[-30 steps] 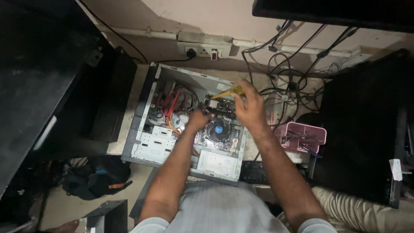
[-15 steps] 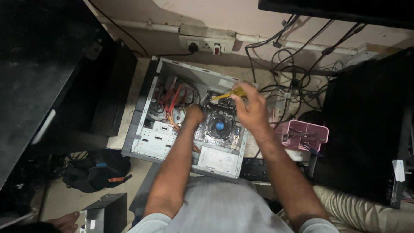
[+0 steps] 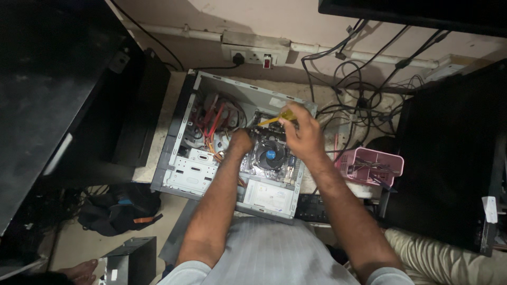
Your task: The person works on an open desktop computer tower on a workbench, using a screwdriver to unscrew and adjust components inside the case. They handle a metal panel and internal parts, repositioning the case and reaching into it while tightening or loosening screws.
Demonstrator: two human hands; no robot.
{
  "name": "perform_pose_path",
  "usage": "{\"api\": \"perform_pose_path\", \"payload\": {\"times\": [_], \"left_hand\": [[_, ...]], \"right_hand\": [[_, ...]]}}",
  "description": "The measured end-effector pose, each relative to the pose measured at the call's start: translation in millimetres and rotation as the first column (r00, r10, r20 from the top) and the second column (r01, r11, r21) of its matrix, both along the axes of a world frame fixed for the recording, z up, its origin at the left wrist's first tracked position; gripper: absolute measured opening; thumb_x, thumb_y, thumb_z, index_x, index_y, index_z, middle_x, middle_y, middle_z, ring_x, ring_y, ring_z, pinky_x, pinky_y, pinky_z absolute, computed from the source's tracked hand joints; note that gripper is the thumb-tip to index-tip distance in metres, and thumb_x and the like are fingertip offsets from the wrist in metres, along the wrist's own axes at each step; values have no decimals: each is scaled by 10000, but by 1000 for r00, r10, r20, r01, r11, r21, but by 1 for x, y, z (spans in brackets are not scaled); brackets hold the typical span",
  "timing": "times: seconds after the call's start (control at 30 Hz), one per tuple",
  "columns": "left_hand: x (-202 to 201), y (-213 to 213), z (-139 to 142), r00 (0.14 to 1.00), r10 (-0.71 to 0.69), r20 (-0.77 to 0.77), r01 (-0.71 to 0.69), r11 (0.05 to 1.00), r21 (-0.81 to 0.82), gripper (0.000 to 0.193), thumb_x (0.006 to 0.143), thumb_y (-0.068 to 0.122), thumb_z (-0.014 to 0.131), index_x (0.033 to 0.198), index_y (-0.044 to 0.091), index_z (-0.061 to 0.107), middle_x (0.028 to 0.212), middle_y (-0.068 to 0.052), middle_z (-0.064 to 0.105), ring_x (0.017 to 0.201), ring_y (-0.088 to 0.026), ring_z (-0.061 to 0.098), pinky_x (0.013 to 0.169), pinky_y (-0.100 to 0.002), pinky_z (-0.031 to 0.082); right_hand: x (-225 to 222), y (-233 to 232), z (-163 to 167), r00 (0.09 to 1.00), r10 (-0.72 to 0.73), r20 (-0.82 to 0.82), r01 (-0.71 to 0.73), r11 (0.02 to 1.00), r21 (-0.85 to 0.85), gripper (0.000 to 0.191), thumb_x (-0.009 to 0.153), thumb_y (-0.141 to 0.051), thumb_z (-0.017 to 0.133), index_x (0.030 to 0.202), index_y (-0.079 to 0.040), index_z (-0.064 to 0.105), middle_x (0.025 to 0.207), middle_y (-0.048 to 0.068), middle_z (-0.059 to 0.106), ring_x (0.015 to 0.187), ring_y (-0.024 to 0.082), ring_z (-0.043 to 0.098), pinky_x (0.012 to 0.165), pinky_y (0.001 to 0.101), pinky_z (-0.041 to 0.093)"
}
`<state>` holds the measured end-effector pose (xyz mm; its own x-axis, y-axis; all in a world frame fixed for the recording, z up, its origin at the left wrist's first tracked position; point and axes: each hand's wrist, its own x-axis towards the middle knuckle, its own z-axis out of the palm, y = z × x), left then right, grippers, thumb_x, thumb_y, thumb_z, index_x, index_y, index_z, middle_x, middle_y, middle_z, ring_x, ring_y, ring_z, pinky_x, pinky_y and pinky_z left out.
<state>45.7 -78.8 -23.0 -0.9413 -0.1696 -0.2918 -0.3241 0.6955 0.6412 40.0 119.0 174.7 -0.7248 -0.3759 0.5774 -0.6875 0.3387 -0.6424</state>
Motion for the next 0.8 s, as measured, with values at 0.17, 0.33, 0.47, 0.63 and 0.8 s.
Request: {"api": "perform_pose_path", "payload": {"times": [0.17, 0.33, 0.47, 0.63, 0.8], "left_hand": [[2, 1, 4, 999, 31, 10, -32, 995, 91, 406, 865, 218, 654, 1245, 80, 690, 1199, -245, 695, 1145, -423, 655, 997, -479, 524], [1, 3, 5, 996, 30, 87, -37, 996, 78, 462, 868, 254, 659, 1305, 103, 647, 1228, -247, 678, 1168, -423, 640, 998, -487, 517], [2, 4, 8, 999, 3, 33, -6, 997, 75, 445, 926, 298, 613, 1316, 87, 639, 1230, -271, 671, 1165, -440, 639, 1001, -499, 512], [5, 4, 8, 1000, -13, 27, 11, 997, 78, 432, 932, 309, 602, 1286, 63, 638, 1223, -276, 672, 1165, -447, 630, 986, -517, 512], [7, 1, -3, 999, -21, 44, 19, 999, 33, 419, 915, 286, 592, 1294, 119, 657, 1222, -241, 681, 1131, -445, 648, 972, -527, 522]], "right_hand": [[3, -6, 10, 1000, 23, 1, -23, 999, -27, 389, 999, -78, 733, 1342, -43, 554, 1266, 204, 704, 1103, 318, 746, 941, 376, 606], [-5, -20, 31, 995, 96, 36, -97, 995, 34, 447, 936, -43, 764, 1352, -58, 600, 1251, 180, 692, 1143, 320, 713, 980, 375, 572], [-17, -43, 44, 867, 386, 316, -294, 907, -301, 445, 961, 1, 628, 1391, -112, 608, 1431, 138, 618, 1333, 309, 603, 1073, 363, 540], [-35, -60, 54, 998, 53, 25, -56, 990, 129, 342, 902, -99, 861, 1205, -117, 703, 1170, 95, 687, 1045, 268, 692, 907, 378, 565], [-44, -58, 61, 898, 281, 338, -280, 959, -54, 372, 924, 8, 675, 1282, -95, 670, 1288, 90, 654, 1224, 283, 631, 1031, 384, 527]]}}
